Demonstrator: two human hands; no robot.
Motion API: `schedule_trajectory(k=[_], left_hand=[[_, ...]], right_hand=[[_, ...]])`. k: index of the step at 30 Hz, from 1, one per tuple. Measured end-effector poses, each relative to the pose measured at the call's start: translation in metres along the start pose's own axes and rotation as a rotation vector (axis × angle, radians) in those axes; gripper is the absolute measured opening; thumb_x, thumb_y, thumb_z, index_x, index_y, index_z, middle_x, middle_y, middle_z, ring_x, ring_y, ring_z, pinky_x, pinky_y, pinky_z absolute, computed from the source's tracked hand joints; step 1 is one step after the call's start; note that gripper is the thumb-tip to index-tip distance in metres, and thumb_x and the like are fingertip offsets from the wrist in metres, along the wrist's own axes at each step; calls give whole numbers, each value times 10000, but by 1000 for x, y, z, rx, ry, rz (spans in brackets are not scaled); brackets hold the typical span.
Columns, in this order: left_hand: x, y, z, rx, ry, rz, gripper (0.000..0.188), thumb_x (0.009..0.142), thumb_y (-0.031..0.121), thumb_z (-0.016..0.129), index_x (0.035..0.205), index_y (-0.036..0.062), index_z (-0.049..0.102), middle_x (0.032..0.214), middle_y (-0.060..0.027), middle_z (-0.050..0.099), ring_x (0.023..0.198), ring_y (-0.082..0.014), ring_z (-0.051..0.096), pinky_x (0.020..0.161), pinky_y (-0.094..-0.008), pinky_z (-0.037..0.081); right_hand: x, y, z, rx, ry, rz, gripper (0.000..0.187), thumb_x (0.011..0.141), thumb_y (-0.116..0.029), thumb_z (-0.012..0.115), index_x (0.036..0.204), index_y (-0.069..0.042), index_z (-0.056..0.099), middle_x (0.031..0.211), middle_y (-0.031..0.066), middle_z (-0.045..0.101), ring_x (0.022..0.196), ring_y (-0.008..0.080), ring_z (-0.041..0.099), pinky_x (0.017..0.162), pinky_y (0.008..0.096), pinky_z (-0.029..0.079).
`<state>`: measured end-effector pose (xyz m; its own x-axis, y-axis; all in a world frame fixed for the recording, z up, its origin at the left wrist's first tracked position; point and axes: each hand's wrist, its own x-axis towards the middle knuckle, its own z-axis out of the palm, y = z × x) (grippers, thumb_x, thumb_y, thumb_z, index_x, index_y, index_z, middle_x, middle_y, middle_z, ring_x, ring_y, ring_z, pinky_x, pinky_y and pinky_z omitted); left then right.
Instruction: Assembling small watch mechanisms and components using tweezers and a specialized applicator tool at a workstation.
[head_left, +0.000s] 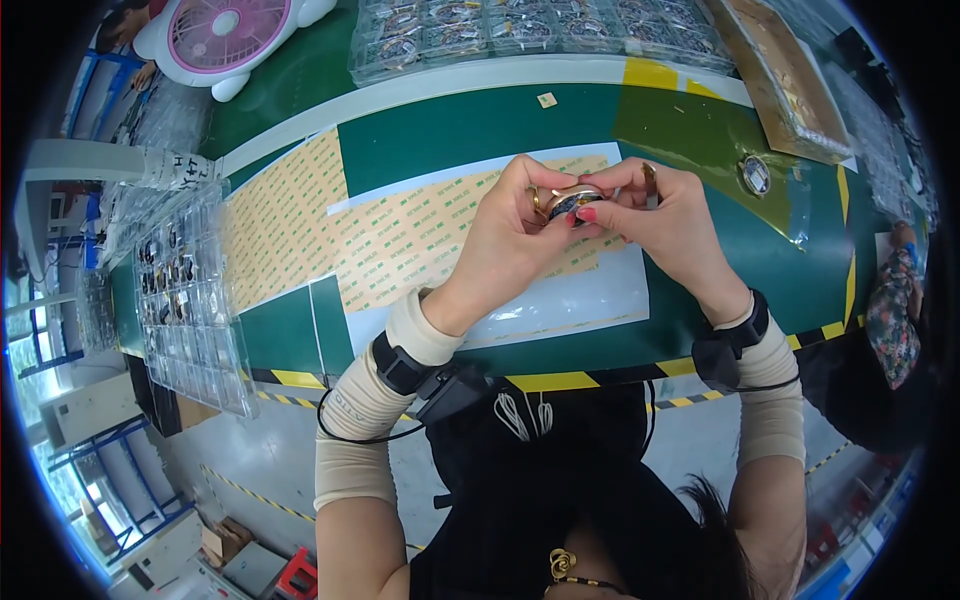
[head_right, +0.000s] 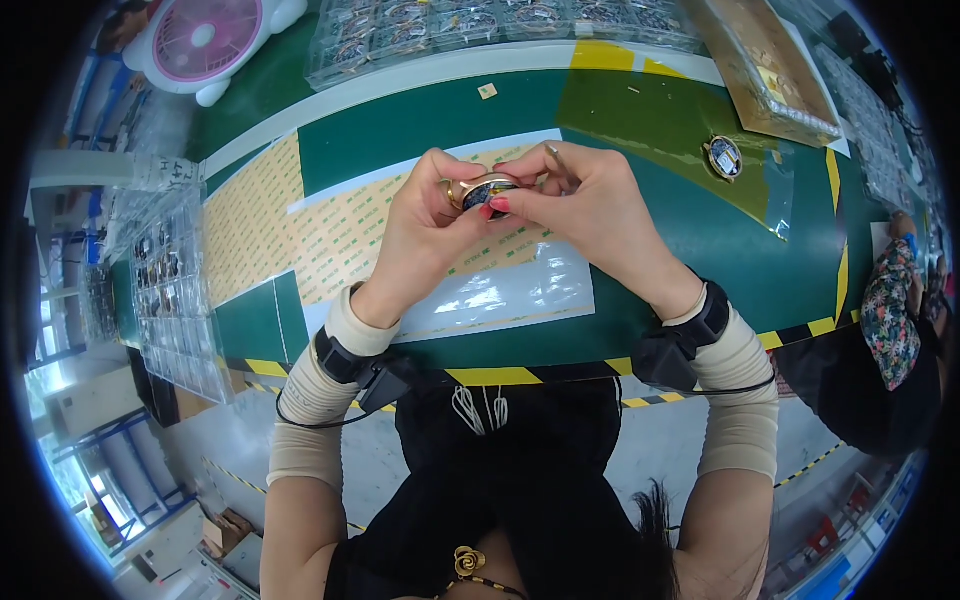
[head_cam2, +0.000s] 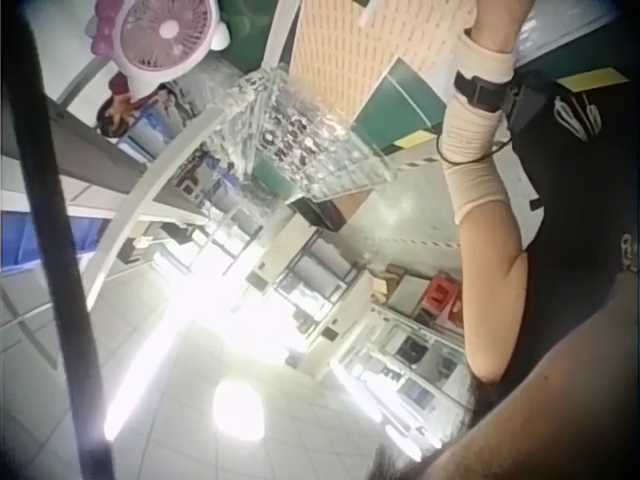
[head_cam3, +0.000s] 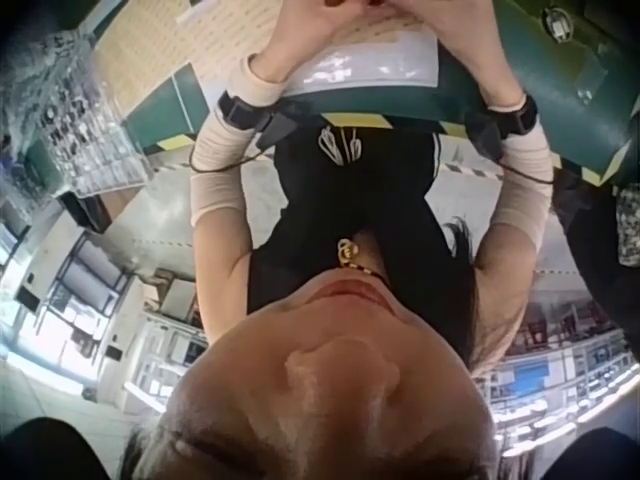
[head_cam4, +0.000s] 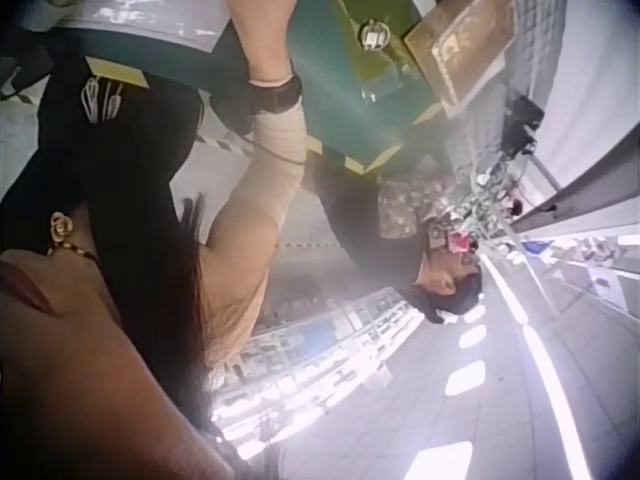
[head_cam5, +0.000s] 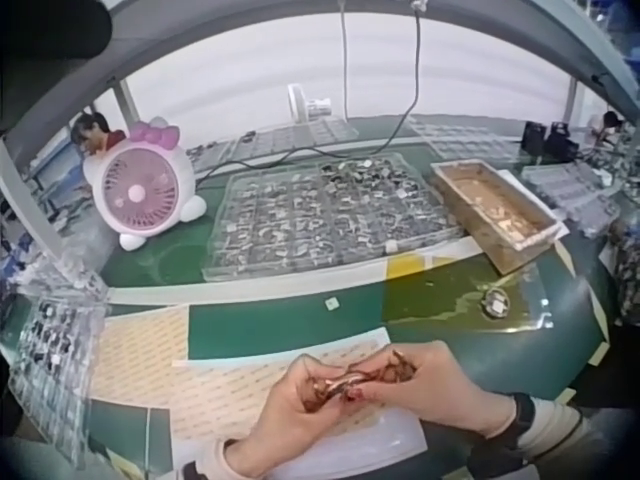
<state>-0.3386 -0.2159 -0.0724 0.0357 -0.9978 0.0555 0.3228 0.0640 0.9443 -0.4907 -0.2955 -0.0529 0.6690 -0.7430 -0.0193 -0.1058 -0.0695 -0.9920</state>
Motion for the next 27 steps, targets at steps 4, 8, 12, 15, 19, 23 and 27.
schedule_trajectory(k=[4,8,12,15,19,23,27], left_hand=[[-1,-2,3,66,4,3,218,821,-95,510,983,1,402,990,-119,570,936,-143,575,795,-276,520],[-2,-1,-2,122,-46,17,213,830,-81,503,1010,-2,422,1044,-124,557,950,-147,569,826,-288,505],[0,6,-9,-140,-83,-89,225,874,-3,482,1095,-9,444,1094,-125,538,1000,-154,549,862,-306,480],[0,8,-10,-540,-63,-236,256,907,57,453,1154,-11,450,1117,-124,527,1039,-163,532,885,-319,462],[-3,5,-9,-537,-132,-232,283,934,126,422,1181,-7,461,1133,-124,524,1071,-185,516,907,-339,443],[-8,-2,-8,-329,-95,-228,266,937,122,411,1161,-8,471,1150,-120,519,1050,-189,527,920,-341,437],[-8,-7,-4,-242,-99,-112,262,943,145,405,1150,5,485,1124,-95,527,1016,-174,536,907,-323,438]], right_hand=[[-2,1,-1,-48,-16,79,173,751,26,651,915,37,595,853,29,622,668,32,533,594,150,435],[-3,3,4,-135,31,12,145,755,1,657,886,32,601,745,-1,584,621,15,477,551,149,396],[1,1,9,-115,89,-37,133,745,-29,679,842,22,603,683,-40,529,570,-5,397,496,149,337],[4,-3,7,51,47,15,138,747,-6,673,851,17,585,710,-30,542,575,-9,400,504,138,329],[0,-6,1,44,-50,79,144,741,-13,680,831,3,570,705,-49,533,571,-13,393,492,143,316],[-6,6,1,-122,11,-55,174,722,-12,689,836,-14,558,684,-26,530,559,-4,393,481,150,317],[-6,14,8,-371,71,-215,230,695,-51,717,851,-37,548,689,21,550,549,33,469,480,176,371]])
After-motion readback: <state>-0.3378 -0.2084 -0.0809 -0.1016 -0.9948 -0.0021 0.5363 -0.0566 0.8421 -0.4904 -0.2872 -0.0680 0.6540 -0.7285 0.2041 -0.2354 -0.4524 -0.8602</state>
